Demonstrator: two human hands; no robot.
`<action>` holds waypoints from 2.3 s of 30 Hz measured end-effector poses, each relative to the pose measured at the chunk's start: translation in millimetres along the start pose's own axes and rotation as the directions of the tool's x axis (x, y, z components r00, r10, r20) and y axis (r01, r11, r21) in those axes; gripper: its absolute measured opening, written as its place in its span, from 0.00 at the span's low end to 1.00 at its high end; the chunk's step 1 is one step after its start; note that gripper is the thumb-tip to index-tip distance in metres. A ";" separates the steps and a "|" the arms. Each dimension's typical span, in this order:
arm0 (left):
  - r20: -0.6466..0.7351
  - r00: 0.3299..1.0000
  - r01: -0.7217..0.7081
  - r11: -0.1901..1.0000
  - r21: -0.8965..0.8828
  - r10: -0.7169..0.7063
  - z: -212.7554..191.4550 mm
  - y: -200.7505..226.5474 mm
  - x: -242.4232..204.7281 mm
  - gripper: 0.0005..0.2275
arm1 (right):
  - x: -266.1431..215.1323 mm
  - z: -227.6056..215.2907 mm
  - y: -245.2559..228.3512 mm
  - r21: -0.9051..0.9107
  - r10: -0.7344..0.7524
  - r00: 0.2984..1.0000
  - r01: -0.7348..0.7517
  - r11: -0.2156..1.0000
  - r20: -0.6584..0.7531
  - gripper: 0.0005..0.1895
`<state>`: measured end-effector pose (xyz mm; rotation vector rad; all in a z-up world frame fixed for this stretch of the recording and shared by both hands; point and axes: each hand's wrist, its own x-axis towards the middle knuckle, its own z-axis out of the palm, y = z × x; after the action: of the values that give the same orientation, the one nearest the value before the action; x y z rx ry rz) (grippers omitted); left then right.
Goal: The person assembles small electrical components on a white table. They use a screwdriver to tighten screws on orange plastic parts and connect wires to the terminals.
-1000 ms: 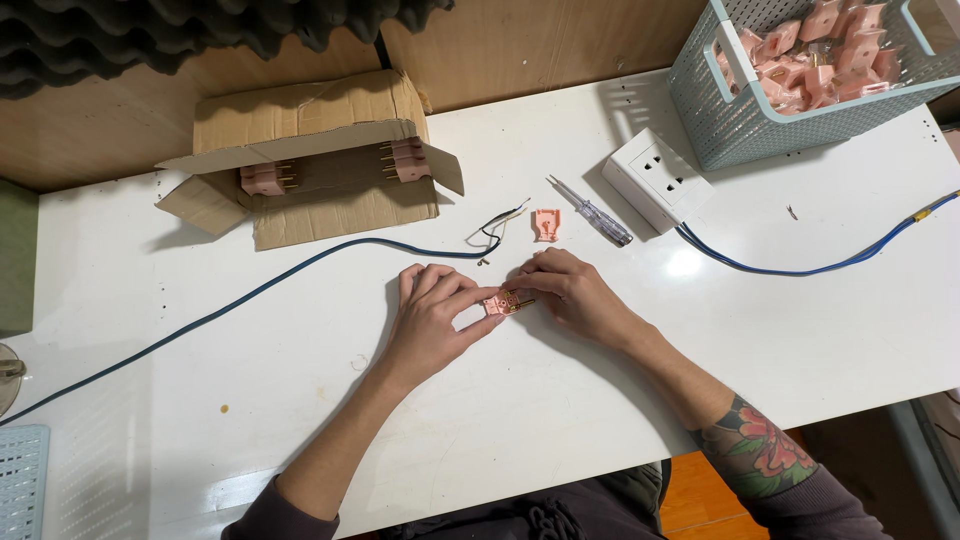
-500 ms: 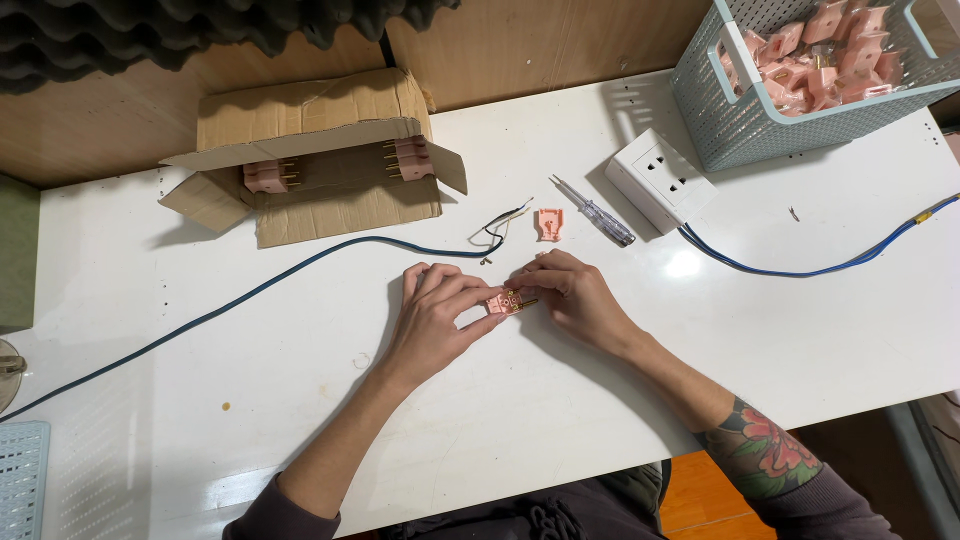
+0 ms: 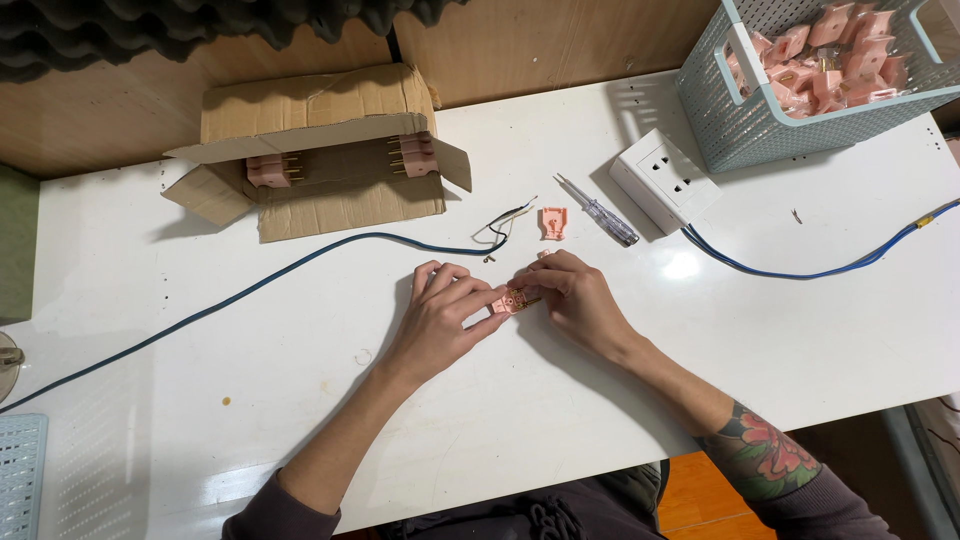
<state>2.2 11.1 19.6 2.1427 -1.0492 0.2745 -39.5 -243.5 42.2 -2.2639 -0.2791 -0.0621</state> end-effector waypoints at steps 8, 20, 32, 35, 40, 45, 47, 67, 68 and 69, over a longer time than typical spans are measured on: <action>0.017 0.999 0.039 0.995 -0.093 -0.038 -6.0 4.2 2.4 0.13 | 1.1 -1.5 4.6 0.235 0.090 0.996 -0.092 0.968 0.019 0.11; -0.062 0.997 0.046 0.994 -0.101 -0.052 -7.1 4.6 1.0 0.13 | 3.2 -19.4 -17.7 0.115 0.058 0.998 -0.058 0.992 0.005 0.12; -0.081 0.995 0.054 0.990 -0.129 -0.065 -6.7 5.6 0.1 0.14 | 3.9 -15.1 -15.2 0.125 0.020 1.000 -0.020 0.992 0.006 0.11; -0.087 0.995 0.040 0.991 -0.129 -0.051 -7.0 6.9 1.4 0.14 | 3.4 -11.1 -10.9 0.108 0.004 1.000 -0.004 0.994 -0.003 0.10; -0.074 0.996 0.044 0.988 -0.147 -0.056 -6.5 5.8 1.8 0.13 | 0.5 -1.7 9.3 0.090 -0.043 0.999 0.045 0.995 -0.018 0.06; -0.052 0.997 0.042 0.985 -0.166 -0.051 -4.7 6.7 1.1 0.12 | -1.8 7.7 29.8 0.004 -0.125 0.989 0.126 0.992 -0.076 0.03; -0.046 0.998 0.041 0.987 -0.157 -0.049 -5.0 6.7 1.5 0.11 | -0.5 7.4 24.1 -0.057 -0.174 0.981 0.170 0.984 -0.082 0.03; -0.085 0.996 -0.011 0.979 -0.205 -0.006 0.9 4.1 1.0 0.07 | -1.9 13.0 17.9 -0.178 -0.251 0.954 0.221 0.959 -0.163 0.01; -0.090 0.996 -0.010 0.976 -0.217 -0.010 1.6 4.1 0.3 0.07 | -3.0 12.8 17.7 -0.134 -0.212 0.964 0.192 0.972 -0.162 0.01; -0.097 0.995 -0.009 0.974 -0.227 -0.014 1.7 3.6 0.0 0.07 | -2.8 12.5 17.4 -0.089 -0.176 0.972 0.163 0.983 -0.158 0.01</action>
<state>-0.7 8.5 20.2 1.9066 -0.9725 0.2434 -38.9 -245.4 20.7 -2.2887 -0.3866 -0.3542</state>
